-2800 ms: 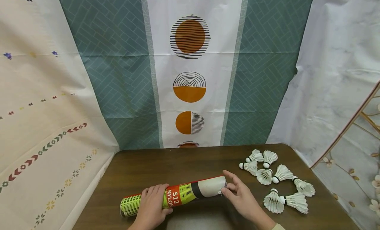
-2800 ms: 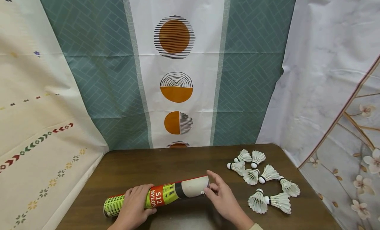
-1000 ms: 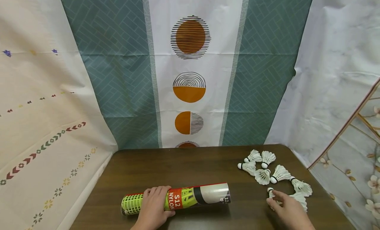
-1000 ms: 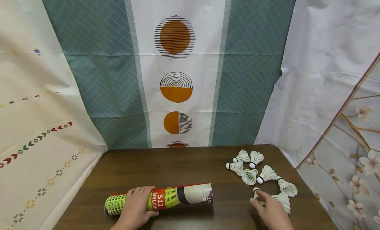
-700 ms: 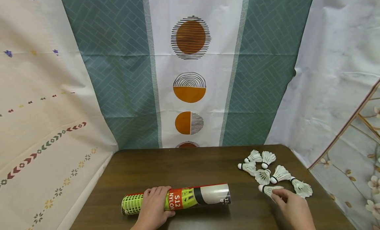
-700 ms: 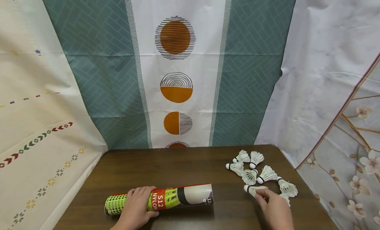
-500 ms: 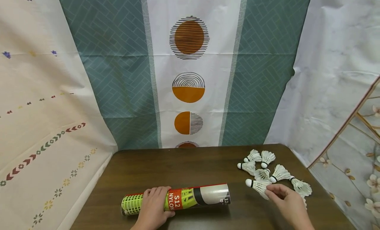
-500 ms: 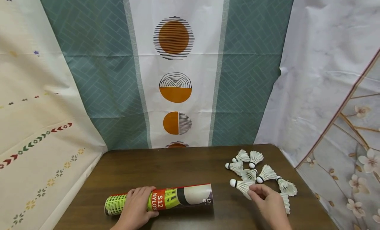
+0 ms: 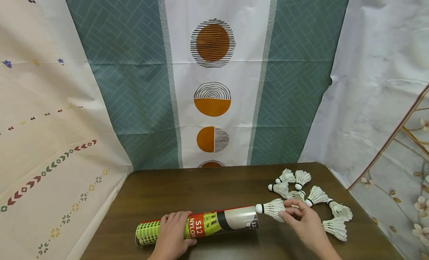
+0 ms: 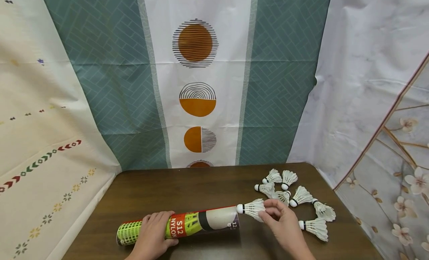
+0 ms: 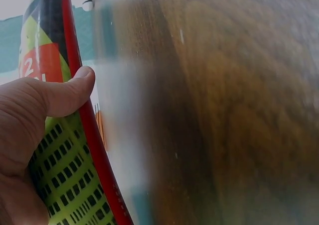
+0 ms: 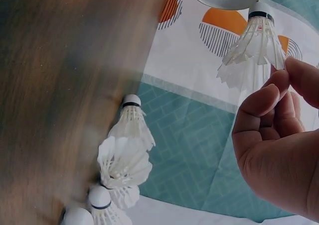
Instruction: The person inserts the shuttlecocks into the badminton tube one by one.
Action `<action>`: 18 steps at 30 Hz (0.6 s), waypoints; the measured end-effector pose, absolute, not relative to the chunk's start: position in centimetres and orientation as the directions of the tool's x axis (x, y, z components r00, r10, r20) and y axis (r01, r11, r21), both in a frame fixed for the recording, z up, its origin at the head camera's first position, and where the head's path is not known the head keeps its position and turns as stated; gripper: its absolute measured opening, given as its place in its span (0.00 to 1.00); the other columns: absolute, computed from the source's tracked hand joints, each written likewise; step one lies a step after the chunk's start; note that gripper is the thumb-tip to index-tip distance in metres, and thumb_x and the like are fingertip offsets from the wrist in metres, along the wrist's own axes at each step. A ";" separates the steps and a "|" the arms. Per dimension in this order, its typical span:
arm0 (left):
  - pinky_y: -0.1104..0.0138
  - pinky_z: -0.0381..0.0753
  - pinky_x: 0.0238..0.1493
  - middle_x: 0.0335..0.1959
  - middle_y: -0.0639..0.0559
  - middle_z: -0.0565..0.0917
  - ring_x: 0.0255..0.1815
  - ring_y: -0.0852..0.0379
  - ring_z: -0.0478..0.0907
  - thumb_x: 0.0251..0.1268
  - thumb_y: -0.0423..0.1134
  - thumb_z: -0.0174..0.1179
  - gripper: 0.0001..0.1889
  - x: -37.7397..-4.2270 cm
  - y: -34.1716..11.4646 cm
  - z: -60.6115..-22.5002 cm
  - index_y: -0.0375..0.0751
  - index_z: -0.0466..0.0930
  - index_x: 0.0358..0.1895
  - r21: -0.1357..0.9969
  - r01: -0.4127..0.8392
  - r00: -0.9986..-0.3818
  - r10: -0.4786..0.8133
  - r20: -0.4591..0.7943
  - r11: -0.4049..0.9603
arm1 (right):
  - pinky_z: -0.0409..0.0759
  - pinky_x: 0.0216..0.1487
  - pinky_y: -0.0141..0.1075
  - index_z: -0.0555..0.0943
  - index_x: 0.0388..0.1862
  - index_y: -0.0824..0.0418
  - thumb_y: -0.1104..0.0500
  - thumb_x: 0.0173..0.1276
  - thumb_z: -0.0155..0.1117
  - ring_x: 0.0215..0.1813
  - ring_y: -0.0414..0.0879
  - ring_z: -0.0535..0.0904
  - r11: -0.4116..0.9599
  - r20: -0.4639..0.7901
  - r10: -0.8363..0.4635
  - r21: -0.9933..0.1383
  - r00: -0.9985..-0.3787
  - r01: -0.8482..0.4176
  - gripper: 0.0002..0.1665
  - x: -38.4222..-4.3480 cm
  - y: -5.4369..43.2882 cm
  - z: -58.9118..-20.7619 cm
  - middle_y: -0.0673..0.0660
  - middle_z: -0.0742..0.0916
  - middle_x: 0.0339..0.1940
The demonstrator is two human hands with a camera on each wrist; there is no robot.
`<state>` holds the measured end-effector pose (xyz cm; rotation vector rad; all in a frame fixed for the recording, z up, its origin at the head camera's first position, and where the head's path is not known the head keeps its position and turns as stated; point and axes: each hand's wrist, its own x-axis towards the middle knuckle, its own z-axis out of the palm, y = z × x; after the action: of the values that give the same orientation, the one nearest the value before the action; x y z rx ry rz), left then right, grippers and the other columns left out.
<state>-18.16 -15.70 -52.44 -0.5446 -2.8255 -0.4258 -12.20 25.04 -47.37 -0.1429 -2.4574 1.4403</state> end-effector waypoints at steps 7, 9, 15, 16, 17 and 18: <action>0.45 0.75 0.55 0.53 0.51 0.87 0.54 0.47 0.82 0.33 0.57 0.90 0.46 -18.1 -15.9 -52.5 0.47 0.81 0.62 0.226 0.385 -0.897 0.306 0.318 0.895 | 0.75 0.33 0.29 0.80 0.57 0.60 0.60 0.67 0.79 0.32 0.30 0.79 0.495 0.245 0.203 -0.861 -0.948 -0.117 0.22 -12.2 24.7 -47.4 0.49 0.94 0.33; 0.45 0.75 0.55 0.53 0.51 0.87 0.54 0.47 0.82 0.33 0.57 0.90 0.47 -18.1 -15.8 -52.4 0.46 0.81 0.62 0.228 0.381 -0.899 0.301 0.318 0.896 | 0.74 0.32 0.29 0.80 0.57 0.61 0.62 0.67 0.79 0.31 0.30 0.79 0.493 0.277 0.195 -0.857 -0.941 -0.150 0.23 -12.2 24.7 -47.7 0.50 0.94 0.32; 0.45 0.75 0.54 0.53 0.51 0.87 0.53 0.47 0.82 0.33 0.58 0.90 0.46 -18.1 -15.8 -52.2 0.47 0.81 0.62 0.243 0.370 -0.905 0.288 0.314 0.897 | 0.77 0.33 0.29 0.79 0.61 0.63 0.63 0.67 0.78 0.31 0.31 0.81 0.475 0.250 0.161 -0.867 -0.955 -0.147 0.26 -12.2 24.6 -48.0 0.50 0.94 0.33; 0.45 0.75 0.54 0.53 0.51 0.87 0.53 0.47 0.82 0.33 0.58 0.90 0.46 -18.1 -15.8 -52.2 0.47 0.81 0.62 0.244 0.372 -0.904 0.289 0.316 0.896 | 0.78 0.34 0.29 0.79 0.62 0.63 0.63 0.68 0.78 0.32 0.31 0.81 0.465 0.226 0.152 -0.876 -0.962 -0.132 0.26 -12.2 24.5 -47.9 0.50 0.94 0.33; 0.45 0.75 0.55 0.53 0.51 0.87 0.54 0.47 0.82 0.33 0.58 0.90 0.46 -18.1 -15.8 -52.2 0.47 0.81 0.62 0.246 0.373 -0.904 0.289 0.316 0.895 | 0.79 0.35 0.30 0.78 0.63 0.63 0.62 0.69 0.77 0.33 0.32 0.82 0.452 0.201 0.137 -0.884 -0.970 -0.120 0.26 -12.3 24.3 -47.9 0.50 0.94 0.35; 0.44 0.75 0.55 0.54 0.51 0.87 0.54 0.47 0.82 0.33 0.58 0.90 0.46 -18.1 -15.7 -52.2 0.47 0.81 0.62 0.246 0.377 -0.902 0.293 0.318 0.893 | 0.79 0.36 0.30 0.77 0.64 0.63 0.61 0.70 0.76 0.34 0.32 0.83 0.438 0.177 0.117 -0.892 -0.977 -0.109 0.27 -12.3 24.2 -47.8 0.51 0.94 0.36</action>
<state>-18.12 -15.72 -52.19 -0.5033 -2.7868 -0.4410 -12.33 24.18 -47.84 -0.0068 -2.4771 1.5602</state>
